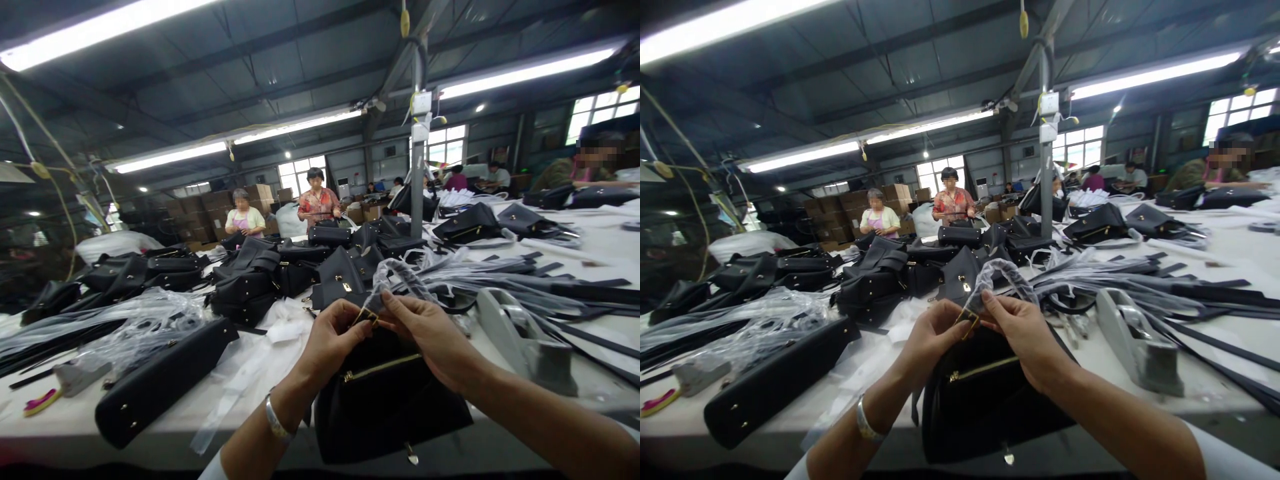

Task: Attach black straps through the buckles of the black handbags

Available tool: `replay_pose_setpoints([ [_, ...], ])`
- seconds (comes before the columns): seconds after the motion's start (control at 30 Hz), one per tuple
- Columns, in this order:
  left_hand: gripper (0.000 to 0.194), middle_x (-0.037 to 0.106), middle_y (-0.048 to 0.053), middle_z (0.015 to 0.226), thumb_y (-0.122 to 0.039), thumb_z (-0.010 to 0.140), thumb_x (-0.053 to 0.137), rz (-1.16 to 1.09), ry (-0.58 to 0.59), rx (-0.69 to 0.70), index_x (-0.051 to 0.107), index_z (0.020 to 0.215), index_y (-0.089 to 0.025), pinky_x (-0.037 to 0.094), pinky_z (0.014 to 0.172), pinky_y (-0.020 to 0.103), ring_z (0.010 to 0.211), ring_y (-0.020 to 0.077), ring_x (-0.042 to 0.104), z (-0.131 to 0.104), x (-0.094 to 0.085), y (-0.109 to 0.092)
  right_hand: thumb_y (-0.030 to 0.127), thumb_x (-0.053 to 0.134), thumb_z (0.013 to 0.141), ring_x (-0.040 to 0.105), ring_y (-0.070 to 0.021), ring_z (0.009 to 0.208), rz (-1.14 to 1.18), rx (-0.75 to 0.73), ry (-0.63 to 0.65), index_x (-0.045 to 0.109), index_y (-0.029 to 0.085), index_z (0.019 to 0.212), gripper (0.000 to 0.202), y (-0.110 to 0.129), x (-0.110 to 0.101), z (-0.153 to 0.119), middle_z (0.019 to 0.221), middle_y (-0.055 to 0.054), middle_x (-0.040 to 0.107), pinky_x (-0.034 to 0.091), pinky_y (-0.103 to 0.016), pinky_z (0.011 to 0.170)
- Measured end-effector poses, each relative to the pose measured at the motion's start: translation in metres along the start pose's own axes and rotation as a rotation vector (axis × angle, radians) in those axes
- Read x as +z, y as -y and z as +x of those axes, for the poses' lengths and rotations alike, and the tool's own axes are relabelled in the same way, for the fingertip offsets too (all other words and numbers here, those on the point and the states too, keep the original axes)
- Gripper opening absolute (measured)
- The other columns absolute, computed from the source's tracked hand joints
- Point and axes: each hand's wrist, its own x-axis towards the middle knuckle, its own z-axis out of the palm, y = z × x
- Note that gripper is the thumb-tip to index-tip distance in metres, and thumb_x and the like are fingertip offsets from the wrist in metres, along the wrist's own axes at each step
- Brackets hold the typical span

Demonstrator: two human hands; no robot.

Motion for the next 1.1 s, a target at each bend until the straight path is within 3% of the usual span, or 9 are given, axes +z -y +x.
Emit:
replay_pose_setpoints([
  [0.13, 0.028, 0.067, 0.0, 0.077, -0.034, 0.081, 0.078, -0.013, -0.05, 0.001, 0.061, 0.094, -0.016, 0.045, 0.066, 0.022, 0.07, 0.0131, 0.063, 0.003, 0.0, 0.005, 0.048, 0.072, 0.083, 0.071, -0.0181, 0.077, -0.128, -0.012, -0.003, 0.079, 0.021, 0.099, 0.032, -0.007, -0.005, -0.002, 0.088, -0.004, 0.079, 0.055, -0.027, 0.073],
  [0.27, 0.042, 0.071, 0.002, 0.091, -0.03, 0.079, 0.079, -0.08, -0.071, 0.04, 0.059, 0.115, -0.02, 0.051, 0.073, 0.026, 0.079, 0.0164, 0.069, 0.006, 0.0, 0.009, 0.045, 0.071, 0.085, 0.07, -0.0194, 0.095, -0.148, -0.075, 0.045, 0.077, 0.022, 0.107, 0.032, -0.014, -0.007, -0.001, 0.104, -0.004, 0.077, 0.052, -0.03, 0.091],
  [0.37, 0.031, 0.074, 0.007, 0.1, -0.03, 0.083, 0.075, -0.049, -0.088, 0.082, 0.068, 0.11, -0.016, 0.052, 0.083, 0.028, 0.091, 0.0195, 0.07, 0.007, 0.002, 0.012, 0.046, 0.073, 0.084, 0.067, -0.0213, 0.106, -0.085, -0.092, 0.125, 0.071, 0.024, 0.12, 0.042, -0.022, -0.002, -0.002, 0.12, -0.005, 0.072, 0.048, -0.035, 0.102],
  [0.47, 0.026, 0.076, 0.008, 0.103, -0.028, 0.084, 0.074, 0.01, -0.146, 0.111, 0.072, 0.106, -0.016, 0.053, 0.087, 0.03, 0.095, 0.0204, 0.071, 0.009, 0.004, 0.013, 0.047, 0.078, 0.078, 0.067, -0.0235, 0.108, -0.076, -0.095, 0.185, 0.069, 0.024, 0.122, 0.051, -0.031, 0.006, -0.001, 0.119, -0.005, 0.073, 0.045, -0.039, 0.105],
  [0.63, 0.012, 0.076, 0.004, 0.093, -0.025, 0.087, 0.071, 0.532, -0.165, 0.294, 0.078, 0.095, -0.021, 0.053, 0.079, 0.028, 0.088, 0.0186, 0.07, 0.015, -0.006, -0.007, 0.048, 0.073, 0.082, 0.067, -0.0254, 0.101, -0.093, -0.116, 0.146, 0.073, 0.02, 0.114, 0.042, -0.044, 0.012, 0.005, 0.107, -0.006, 0.075, 0.049, -0.039, 0.096],
  [0.8, 0.008, 0.076, 0.003, 0.085, -0.017, 0.088, 0.069, 0.995, 0.016, 0.45, 0.076, 0.091, -0.018, 0.053, 0.072, 0.026, 0.077, 0.0167, 0.071, 0.02, -0.017, -0.039, 0.044, 0.066, 0.088, 0.065, -0.0252, 0.099, -0.186, -0.186, 0.117, 0.071, 0.02, 0.116, 0.037, -0.052, 0.014, 0.009, 0.106, -0.005, 0.074, 0.05, -0.034, 0.086],
  [0.97, 0.01, 0.069, 0.004, 0.081, -0.004, 0.087, 0.063, 1.551, 0.216, 0.577, 0.066, 0.084, -0.013, 0.051, 0.059, 0.024, 0.07, 0.018, 0.068, 0.015, -0.007, -0.057, 0.035, 0.059, 0.093, 0.064, -0.0238, 0.093, -0.334, -0.287, 0.074, 0.071, 0.018, 0.109, 0.027, -0.055, 0.014, 0.014, 0.098, -0.004, 0.073, 0.049, -0.033, 0.084],
  [1.1, 0.014, 0.064, 0.004, 0.075, -0.001, 0.085, 0.058, 1.831, 0.281, 0.775, 0.06, 0.08, -0.014, 0.047, 0.05, 0.026, 0.062, 0.0193, 0.063, 0.015, 0.0, -0.064, 0.031, 0.055, 0.093, 0.063, -0.0219, 0.087, -0.408, -0.35, 0.059, 0.07, 0.018, 0.1, 0.021, -0.055, 0.013, 0.015, 0.089, -0.003, 0.07, 0.049, -0.03, 0.079],
])
